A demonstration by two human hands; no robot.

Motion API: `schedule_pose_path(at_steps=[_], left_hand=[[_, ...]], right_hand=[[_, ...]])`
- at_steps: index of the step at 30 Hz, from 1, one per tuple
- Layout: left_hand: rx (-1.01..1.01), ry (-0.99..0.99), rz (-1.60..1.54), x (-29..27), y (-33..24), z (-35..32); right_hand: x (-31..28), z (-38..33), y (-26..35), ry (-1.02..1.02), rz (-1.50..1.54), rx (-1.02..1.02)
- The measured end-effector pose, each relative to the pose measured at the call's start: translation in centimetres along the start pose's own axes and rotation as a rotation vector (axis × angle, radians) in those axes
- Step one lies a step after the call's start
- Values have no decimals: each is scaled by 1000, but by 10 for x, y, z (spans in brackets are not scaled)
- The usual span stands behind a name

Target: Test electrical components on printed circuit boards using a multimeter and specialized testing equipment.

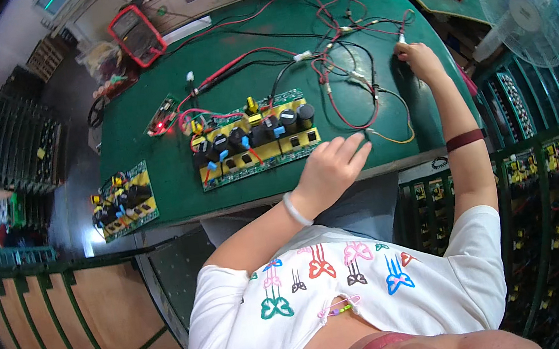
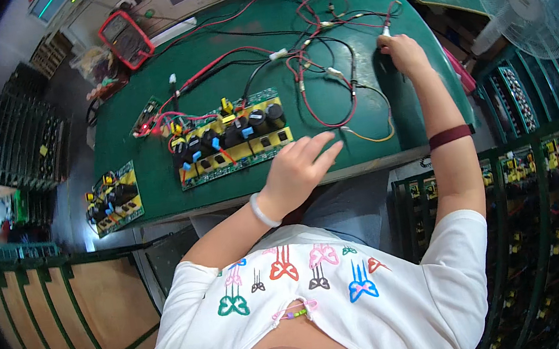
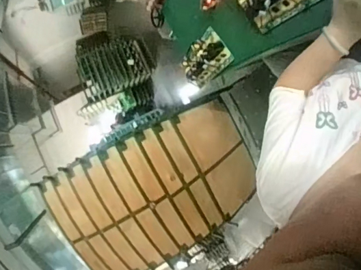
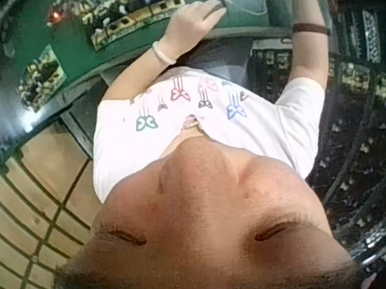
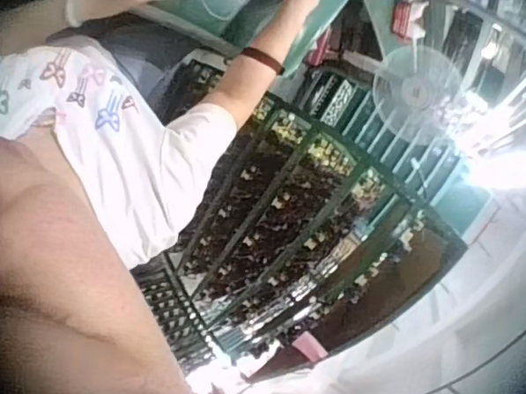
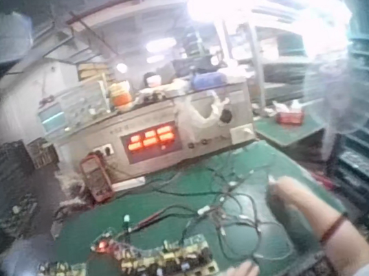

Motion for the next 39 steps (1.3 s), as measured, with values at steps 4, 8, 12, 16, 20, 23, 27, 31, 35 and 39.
schedule_pose_path(at_steps=[4,8,12,16,20,23,27,31,35,39], left_hand=[[-112,-22,-40,-50,31,-56],[-391,-169,121,-118,100,-110],[-816,-263,-165,-148,200,-167],[-773,-88,-300,-130,237,-164],[-685,-96,-222,-131,254,-152],[-574,-128,-118,-146,255,-140],[-447,-110,119,-156,216,-112],[-262,-31,187,-146,187,-82],[-164,233,112,-98,196,-56],[-191,451,-77,-65,210,-42]], right_hand=[[-6,6,2,59,48,3],[-53,-18,50,43,-210,317],[-69,-22,195,-54,141,-309],[-63,-46,329,72,372,-591],[-51,-46,384,-2,350,-659],[-44,-24,380,-20,210,-515],[-27,-23,386,51,137,-553],[-38,-8,351,-57,-103,-257],[-62,8,280,-157,-112,-53],[-49,16,249,-144,-167,-138]])
Point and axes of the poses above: each hand's wrist, its own z-axis towards the middle knuckle, its own x-axis out of the palm, y = z × x, the point moved 10 cm from there along z, towards the middle knuckle, and after that the axes turned 10 degrees about y, right-handed, at the moved point
